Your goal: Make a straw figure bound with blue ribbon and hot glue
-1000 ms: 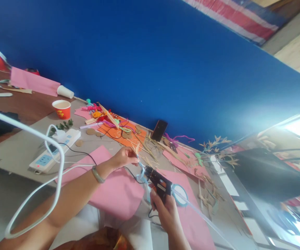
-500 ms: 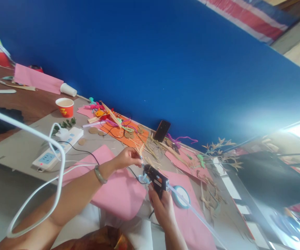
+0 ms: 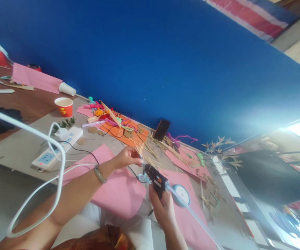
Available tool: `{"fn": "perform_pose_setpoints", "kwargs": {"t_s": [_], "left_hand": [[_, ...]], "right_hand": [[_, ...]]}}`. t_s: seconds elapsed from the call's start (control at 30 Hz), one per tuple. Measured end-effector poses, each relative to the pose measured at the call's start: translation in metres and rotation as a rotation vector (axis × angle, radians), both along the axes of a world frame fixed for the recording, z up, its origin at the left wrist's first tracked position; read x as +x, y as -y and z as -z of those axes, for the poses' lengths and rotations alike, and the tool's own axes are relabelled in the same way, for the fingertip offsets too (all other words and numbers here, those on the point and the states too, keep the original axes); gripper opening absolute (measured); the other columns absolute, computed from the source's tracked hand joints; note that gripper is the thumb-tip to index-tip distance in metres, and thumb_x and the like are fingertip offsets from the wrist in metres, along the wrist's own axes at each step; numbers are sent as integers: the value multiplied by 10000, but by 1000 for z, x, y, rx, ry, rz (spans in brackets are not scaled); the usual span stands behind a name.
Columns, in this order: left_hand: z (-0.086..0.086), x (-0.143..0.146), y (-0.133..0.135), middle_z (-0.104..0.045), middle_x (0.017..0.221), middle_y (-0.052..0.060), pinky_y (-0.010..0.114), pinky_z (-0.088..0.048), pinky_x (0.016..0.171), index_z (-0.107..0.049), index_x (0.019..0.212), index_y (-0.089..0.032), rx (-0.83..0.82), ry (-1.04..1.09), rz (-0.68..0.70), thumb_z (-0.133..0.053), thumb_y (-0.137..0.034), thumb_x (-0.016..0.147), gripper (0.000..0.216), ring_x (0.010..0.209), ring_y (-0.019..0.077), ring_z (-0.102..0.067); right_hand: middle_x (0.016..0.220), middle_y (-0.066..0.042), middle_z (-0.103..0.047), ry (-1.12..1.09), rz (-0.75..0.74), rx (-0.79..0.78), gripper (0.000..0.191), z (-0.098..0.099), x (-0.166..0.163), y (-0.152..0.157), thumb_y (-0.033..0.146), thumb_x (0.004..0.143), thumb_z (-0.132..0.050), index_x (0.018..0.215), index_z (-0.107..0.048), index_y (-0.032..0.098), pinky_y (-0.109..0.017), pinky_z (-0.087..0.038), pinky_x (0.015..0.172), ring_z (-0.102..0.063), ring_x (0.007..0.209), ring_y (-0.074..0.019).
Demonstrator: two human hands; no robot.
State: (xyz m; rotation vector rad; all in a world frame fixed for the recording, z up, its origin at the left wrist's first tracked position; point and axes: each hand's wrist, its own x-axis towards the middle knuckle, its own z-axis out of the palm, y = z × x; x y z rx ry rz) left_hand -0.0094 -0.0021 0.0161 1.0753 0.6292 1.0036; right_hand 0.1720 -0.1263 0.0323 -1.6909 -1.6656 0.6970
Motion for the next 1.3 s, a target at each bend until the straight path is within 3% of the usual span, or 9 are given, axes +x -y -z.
{"fn": "perform_pose_setpoints", "kwargs": {"t_s": [0.37, 0.73, 1.3], "left_hand": [[4, 0, -1, -662, 585, 47, 247, -498, 582, -658, 696, -88, 4, 3, 10, -800, -242, 581, 239, 554, 143, -640], [3, 0, -1, -664, 585, 50, 252, -498, 586, -648, 695, -88, -5, -8, -2, -802, -233, 583, 240, 560, 148, -643], [2, 1, -2, -661, 577, 46, 234, -485, 565, -658, 693, -71, 0, -16, -13, -785, -229, 584, 230, 544, 133, -632]], "right_hand": [[489, -2, -480, 38, 38, 39, 450, 4, 1, 2, 550, 849, -470, 769, -652, 146, -233, -353, 452, -470, 522, -158], [491, 13, -448, 42, 11, 5, 422, -1, 2, 3, 516, 862, -474, 730, -629, 146, -231, -352, 455, -435, 499, -142], [502, 13, -456, 38, 4, 89, 402, -1, 0, 3, 480, 882, -480, 779, -643, 127, -219, -342, 441, -425, 497, -130]]}}
